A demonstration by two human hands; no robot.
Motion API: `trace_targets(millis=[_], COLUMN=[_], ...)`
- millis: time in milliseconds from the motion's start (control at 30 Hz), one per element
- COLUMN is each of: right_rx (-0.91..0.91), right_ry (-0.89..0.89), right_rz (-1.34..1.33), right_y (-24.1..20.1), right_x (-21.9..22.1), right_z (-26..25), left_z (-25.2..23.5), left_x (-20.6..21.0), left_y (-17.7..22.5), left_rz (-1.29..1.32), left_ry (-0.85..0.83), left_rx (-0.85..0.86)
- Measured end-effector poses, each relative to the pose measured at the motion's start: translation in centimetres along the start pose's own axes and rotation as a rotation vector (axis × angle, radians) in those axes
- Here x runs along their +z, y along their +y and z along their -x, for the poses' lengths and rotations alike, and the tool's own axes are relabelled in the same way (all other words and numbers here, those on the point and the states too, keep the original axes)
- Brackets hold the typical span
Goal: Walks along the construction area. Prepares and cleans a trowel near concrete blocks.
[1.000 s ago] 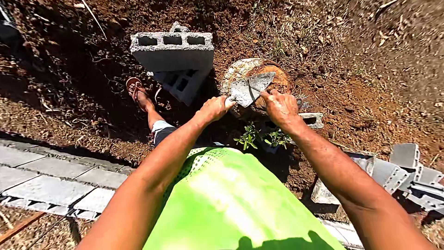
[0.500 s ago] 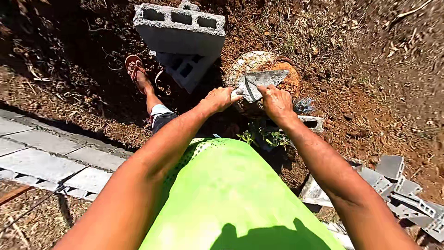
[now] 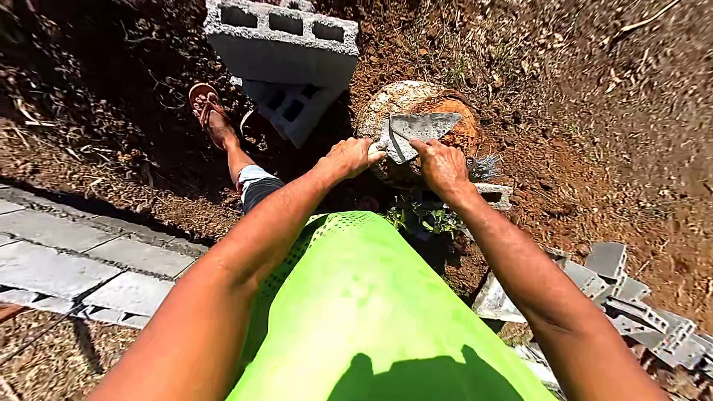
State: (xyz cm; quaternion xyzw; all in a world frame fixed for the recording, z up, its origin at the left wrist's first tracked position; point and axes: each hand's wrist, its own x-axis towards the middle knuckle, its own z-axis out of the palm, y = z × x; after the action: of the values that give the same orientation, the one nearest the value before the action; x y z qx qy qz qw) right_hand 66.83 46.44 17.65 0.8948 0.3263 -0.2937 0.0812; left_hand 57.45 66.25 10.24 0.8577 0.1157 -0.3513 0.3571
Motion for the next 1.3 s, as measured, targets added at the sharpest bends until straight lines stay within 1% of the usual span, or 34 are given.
trace_targets(millis=[67, 133, 167, 233, 333, 400, 467, 567, 600, 667, 733, 767, 833, 900, 967, 1067, 1133, 1200, 1233, 1300], right_rx=[-0.008, 0.026, 0.044, 0.062, 0.035, 0.009, 0.024, 0.121, 0.137, 0.112, 0.05, 0.015, -0.005, 0.032, 0.08, 0.184, 0.188, 0.168, 0.184, 0.237], right_ry=[0.016, 0.052, 0.07, 0.098, 0.089, 0.068, 0.06, 0.128, 0.151, 0.211, 0.261, 0.254, 0.186, 0.124, 0.102, 0.16, 0.226, 0.244, 0.239, 0.283], right_rz=[-0.005, -0.005, 0.001, 0.004, -0.046, -0.059, -0.051, -0.045, -0.038, -0.058, -0.104, -0.125, -0.138, -0.122, -0.128, -0.185, -0.263, -0.365, -0.406, -0.433], right_y=[2.7, 6.3, 7.4, 7.1, 3.1, 1.9, 3.5, 8.5, 9.3, 8.4, 5.6, 4.1, 2.4, 2.9, 4.0, 2.7, 0.6, -1.4, -1.6, -0.6], right_x=[-0.3, -1.4, -1.8, -1.4, 0.9, 1.2, 0.1, -2.3, -2.6, -2.1, -1.5, -1.2, -0.5, -0.1, -0.2, 0.2, 2.7, 5.8, 6.8, 7.0], right_z=[1.2, 3.0, 3.7, 4.0, 2.1, 1.1, 1.4, 3.8, 4.4, 4.9, 4.7, 4.7, 4.5, 3.5, 2.5, 2.2, 4.0, 5.9, 6.3, 5.2], left_z=[0.0, -0.2, -0.2, 0.1, 0.3, 0.4, 0.7, 1.7, 2.1, 2.8, 3.4, 3.9, 4.8, 4.9, 4.8, 5.0, 5.3, 5.5, 5.8, 6.0], left_x=[0.1, -0.1, -0.1, -0.1, -0.2, -0.1, -0.4, -1.9, -2.2, -2.4, -3.1, -3.4, -3.9, -4.0, -3.7, -2.7, -1.8, -1.2, -0.8, 0.3], left_y=[0.0, 0.0, 0.2, 0.4, 0.8, 0.7, 0.6, 1.7, 1.9, 1.8, 1.3, 1.1, 0.4, 0.3, 0.5, 0.7, 1.0, 1.4, 1.7, 2.1], left_rz=[-0.013, -0.018, -0.016, -0.015, -0.029, -0.036, -0.046, -0.057, -0.058, -0.076, -0.081, -0.082, -0.112, -0.137, -0.131, -0.098, -0.065, -0.001, 0.049, 0.142], left_ry=[0.001, 0.007, 0.007, 0.005, 0.003, 0.005, 0.012, -0.019, -0.033, -0.047, -0.058, -0.064, -0.074, -0.076, -0.084, -0.085, -0.085, -0.109, -0.126, -0.144], left_rx=[0.001, 0.008, 0.005, -0.005, -0.011, -0.014, -0.016, -0.038, -0.056, -0.089, -0.136, -0.165, -0.211, -0.23, -0.244, -0.264, -0.272, -0.271, -0.258, -0.243])
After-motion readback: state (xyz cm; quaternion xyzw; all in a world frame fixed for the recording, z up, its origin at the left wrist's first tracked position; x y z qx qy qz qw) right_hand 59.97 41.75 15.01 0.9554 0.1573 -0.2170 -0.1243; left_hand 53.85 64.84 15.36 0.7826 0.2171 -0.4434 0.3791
